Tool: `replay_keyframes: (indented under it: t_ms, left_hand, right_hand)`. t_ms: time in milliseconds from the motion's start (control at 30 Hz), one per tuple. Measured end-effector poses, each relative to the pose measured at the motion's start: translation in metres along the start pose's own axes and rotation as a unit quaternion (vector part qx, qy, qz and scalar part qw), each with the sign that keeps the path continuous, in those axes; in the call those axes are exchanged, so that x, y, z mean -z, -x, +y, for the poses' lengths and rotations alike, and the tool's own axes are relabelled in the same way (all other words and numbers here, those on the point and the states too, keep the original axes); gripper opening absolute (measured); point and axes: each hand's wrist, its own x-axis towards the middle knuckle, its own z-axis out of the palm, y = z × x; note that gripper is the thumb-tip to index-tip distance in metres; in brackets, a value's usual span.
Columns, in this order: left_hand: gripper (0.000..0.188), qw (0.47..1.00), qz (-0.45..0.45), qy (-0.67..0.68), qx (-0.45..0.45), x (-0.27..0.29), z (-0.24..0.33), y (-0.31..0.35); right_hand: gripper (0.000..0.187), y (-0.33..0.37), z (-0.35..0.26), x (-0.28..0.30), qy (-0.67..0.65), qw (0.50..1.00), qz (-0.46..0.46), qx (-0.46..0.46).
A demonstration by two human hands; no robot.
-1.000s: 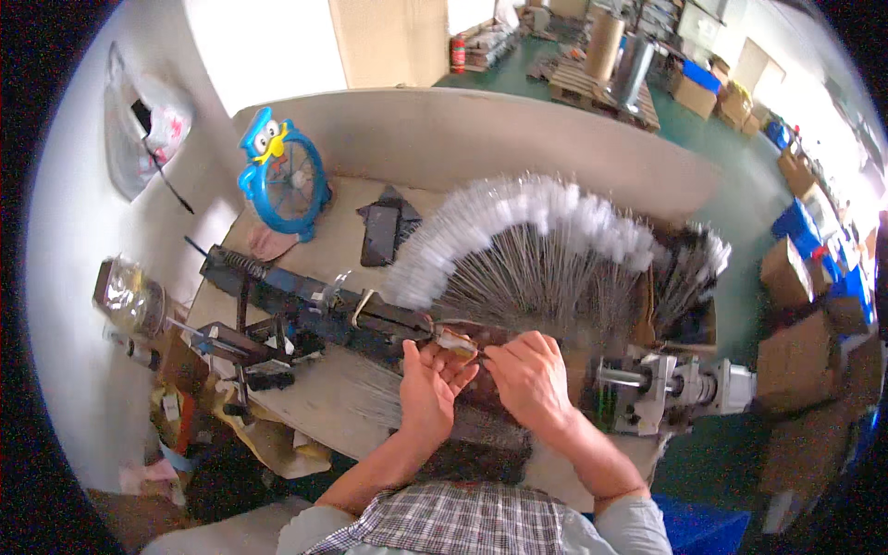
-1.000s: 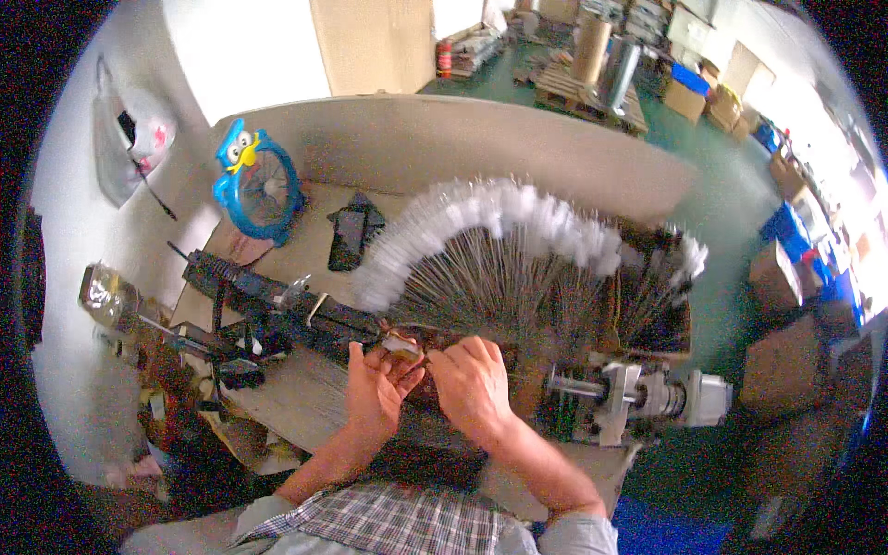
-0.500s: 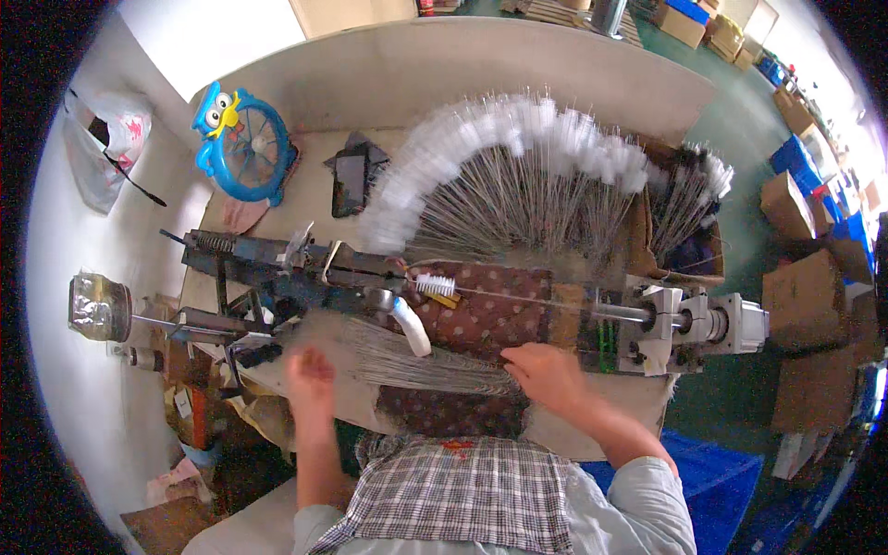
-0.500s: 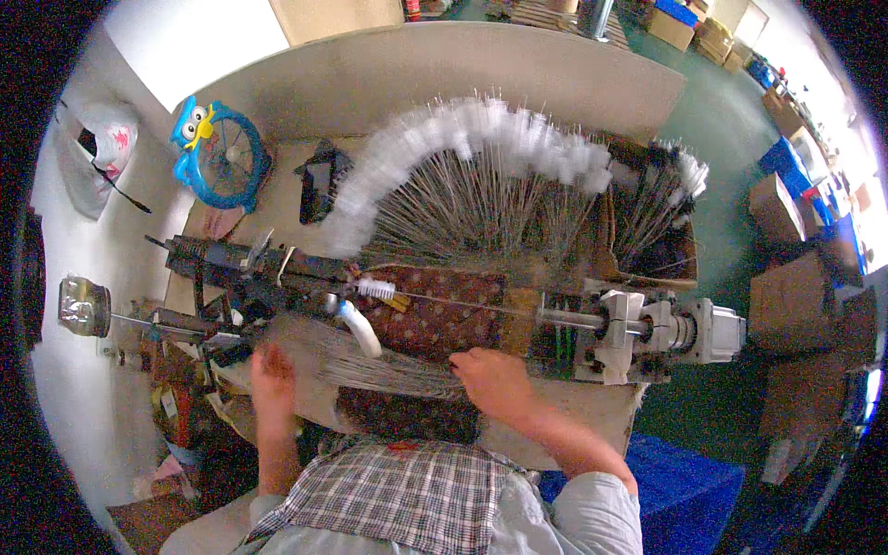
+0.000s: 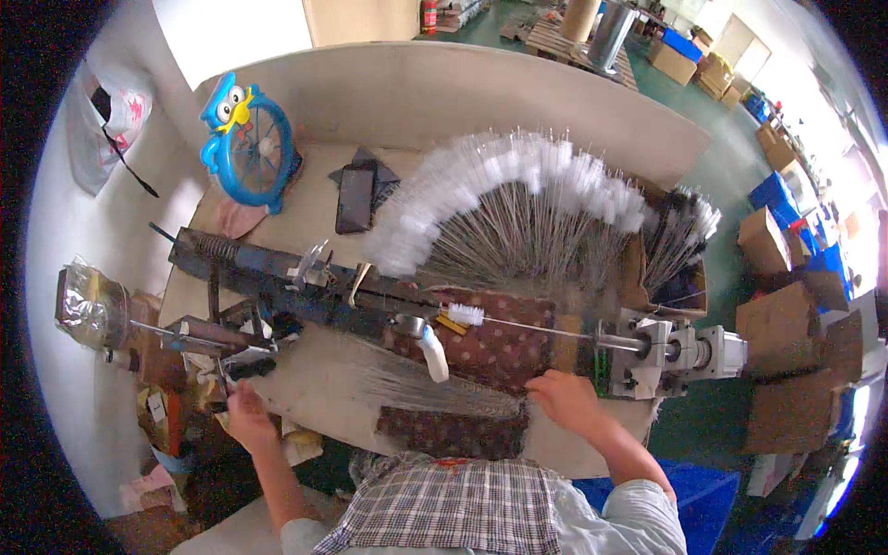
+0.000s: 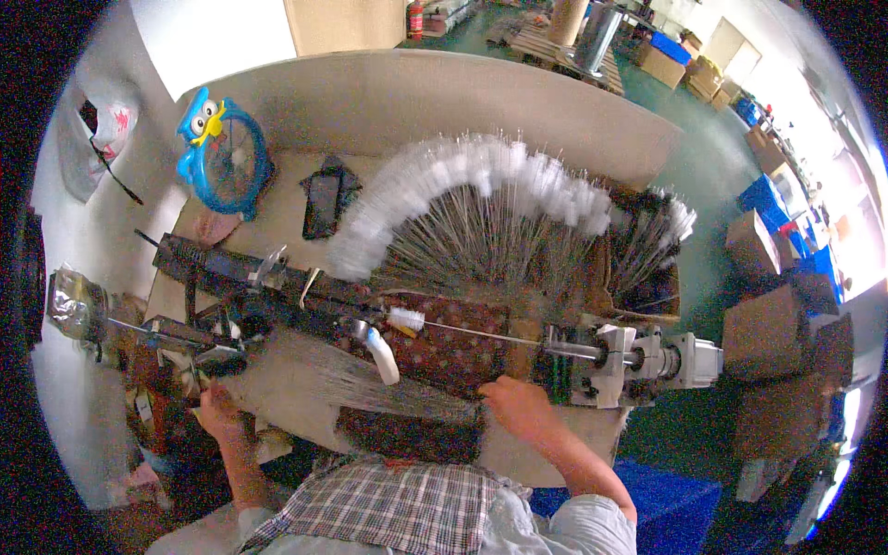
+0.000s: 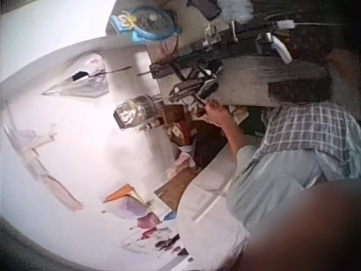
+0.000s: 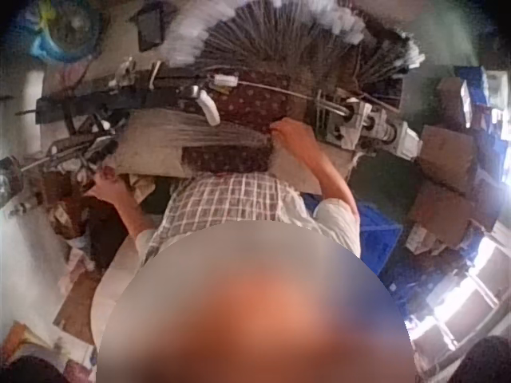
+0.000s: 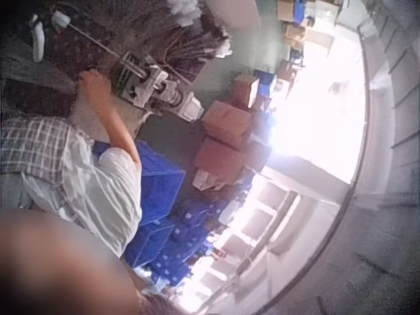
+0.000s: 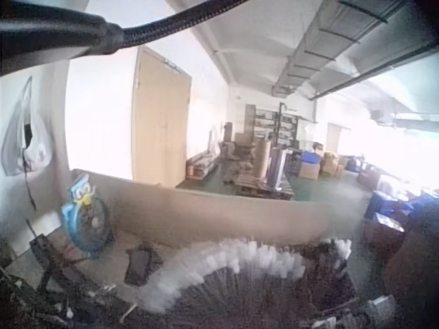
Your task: Assembling and finishing industrial brushes using a manual press and a lighter to fuse bristle ends.
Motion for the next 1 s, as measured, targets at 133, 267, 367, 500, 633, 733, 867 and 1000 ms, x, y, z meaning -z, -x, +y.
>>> replay_keyframes:
  t_ms: [133, 267, 367, 500, 633, 733, 867, 1000]
  left_hand:
    - [0.042, 0.972, -0.070, 0.175, 0.142, -0.096, -0.008, 0.096]
    - [0.042, 0.939, -0.311, 0.002, 0.144, -0.205, 0.032, 0.189]
    - [0.033, 0.886, -0.455, -0.074, 0.057, -0.254, 0.035, 0.215]
    - [0.027, 0.749, -0.434, 0.242, 0.438, -0.281, 0.100, 0.263]
    - [0.043, 0.626, -0.403, 0.367, 0.558, -0.256, 0.151, 0.204]
    - [0.045, 0.815, -0.410, 0.256, 0.320, -0.223, 0.129, 0.218]
    - [0.041, 0.787, -0.486, 0.080, 0.372, -0.218, 0.131, 0.230]
    - [0.031, 0.686, -0.670, -0.063, 0.277, -0.249, 0.128, 0.238]
  right_hand:
    - [0.026, 0.002, 0.001, 0.003, -0.019, 0.999, 0.013, 0.023]
    - [0.031, -0.003, 0.009, -0.005, 0.008, 0.999, -0.011, 0.044]
    - [0.027, 0.003, 0.003, -0.006, 0.002, 1.000, -0.002, 0.031]
    - [0.027, -0.005, 0.006, -0.016, -0.023, 0.999, 0.020, 0.012]
    - [0.026, 0.002, -0.002, -0.020, -0.046, 0.998, 0.037, 0.005]
    - [0.025, 0.010, -0.023, 0.014, 0.009, 0.999, 0.034, 0.005]
    - [0.018, 0.035, -0.006, 0.073, 0.083, 0.992, 0.078, -0.048]
    - [0.020, 0.030, 0.001, 0.125, -0.007, 0.956, 0.290, -0.049]
